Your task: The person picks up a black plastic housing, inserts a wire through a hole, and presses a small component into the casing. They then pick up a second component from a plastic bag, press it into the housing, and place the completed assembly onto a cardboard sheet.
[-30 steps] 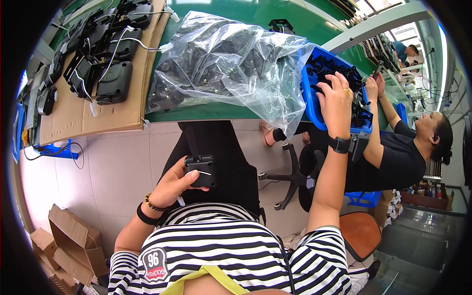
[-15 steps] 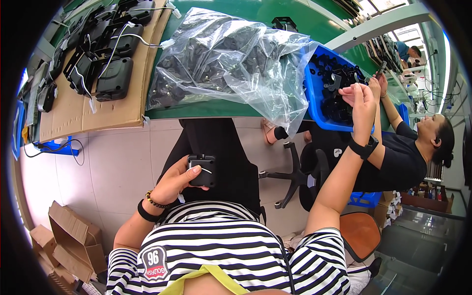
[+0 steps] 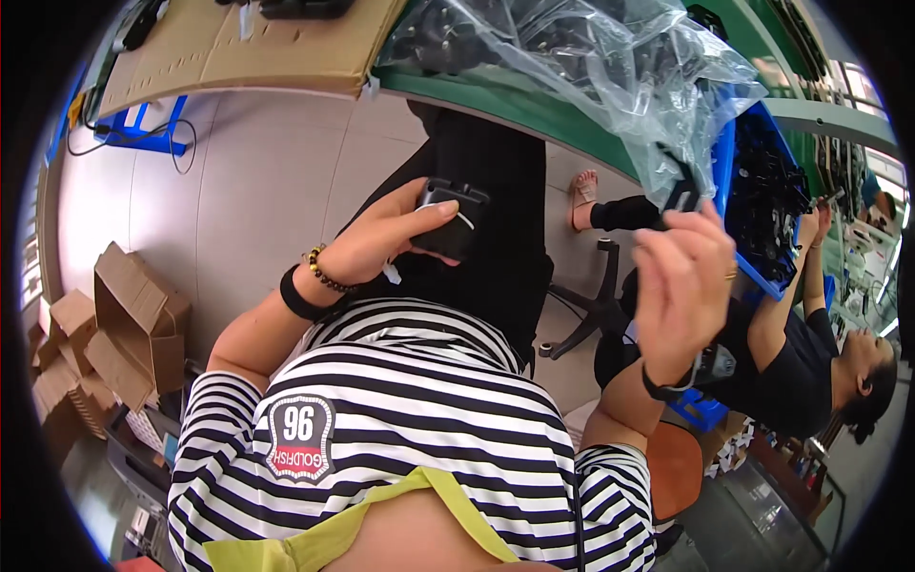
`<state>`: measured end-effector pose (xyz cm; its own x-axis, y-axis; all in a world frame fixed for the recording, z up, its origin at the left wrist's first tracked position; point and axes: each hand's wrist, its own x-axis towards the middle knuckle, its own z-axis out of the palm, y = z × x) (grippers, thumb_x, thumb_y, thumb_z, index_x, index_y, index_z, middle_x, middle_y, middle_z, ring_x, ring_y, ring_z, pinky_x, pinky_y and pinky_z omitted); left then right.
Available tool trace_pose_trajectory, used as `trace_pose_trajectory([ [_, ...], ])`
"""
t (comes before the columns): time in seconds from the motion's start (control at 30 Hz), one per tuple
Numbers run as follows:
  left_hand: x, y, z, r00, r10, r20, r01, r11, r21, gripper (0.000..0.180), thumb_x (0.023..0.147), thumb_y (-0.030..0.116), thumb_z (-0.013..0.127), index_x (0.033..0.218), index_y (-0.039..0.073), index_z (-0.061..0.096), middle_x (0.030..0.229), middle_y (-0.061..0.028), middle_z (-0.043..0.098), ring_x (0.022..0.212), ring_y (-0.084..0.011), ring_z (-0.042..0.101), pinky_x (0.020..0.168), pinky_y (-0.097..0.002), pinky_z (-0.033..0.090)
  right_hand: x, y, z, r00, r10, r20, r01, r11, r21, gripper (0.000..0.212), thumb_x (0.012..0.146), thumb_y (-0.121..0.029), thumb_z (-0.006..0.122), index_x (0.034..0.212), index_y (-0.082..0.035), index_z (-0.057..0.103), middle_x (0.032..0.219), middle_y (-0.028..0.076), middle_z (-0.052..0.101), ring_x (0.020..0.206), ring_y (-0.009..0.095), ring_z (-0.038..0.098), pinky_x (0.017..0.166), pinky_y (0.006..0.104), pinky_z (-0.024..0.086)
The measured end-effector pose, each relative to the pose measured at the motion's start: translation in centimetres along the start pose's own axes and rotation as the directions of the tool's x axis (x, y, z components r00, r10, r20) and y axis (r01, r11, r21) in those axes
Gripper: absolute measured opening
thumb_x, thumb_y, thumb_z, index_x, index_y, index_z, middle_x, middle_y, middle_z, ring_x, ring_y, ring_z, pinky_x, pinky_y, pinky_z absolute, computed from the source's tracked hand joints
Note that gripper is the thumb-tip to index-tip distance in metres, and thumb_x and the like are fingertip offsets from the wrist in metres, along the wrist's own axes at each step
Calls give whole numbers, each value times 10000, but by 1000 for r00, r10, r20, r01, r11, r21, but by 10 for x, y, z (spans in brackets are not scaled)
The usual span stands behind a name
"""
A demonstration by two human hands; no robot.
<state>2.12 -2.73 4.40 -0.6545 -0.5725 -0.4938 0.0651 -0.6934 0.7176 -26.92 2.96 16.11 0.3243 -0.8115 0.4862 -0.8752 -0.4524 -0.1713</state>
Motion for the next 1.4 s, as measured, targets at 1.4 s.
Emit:
trace_pose_trajectory([
  [1.4,2,-5,-1,1000,9,14,-11,990,139,303,1061,256,576,1293,61,575,1060,34,620,930,-33,562,784,-210,467,-21,-80,79,952,-216,217,127,923,362,250,849,-80,760,1095,-40,764,1031,67,636,1061,244,644,1064,495,498],
])
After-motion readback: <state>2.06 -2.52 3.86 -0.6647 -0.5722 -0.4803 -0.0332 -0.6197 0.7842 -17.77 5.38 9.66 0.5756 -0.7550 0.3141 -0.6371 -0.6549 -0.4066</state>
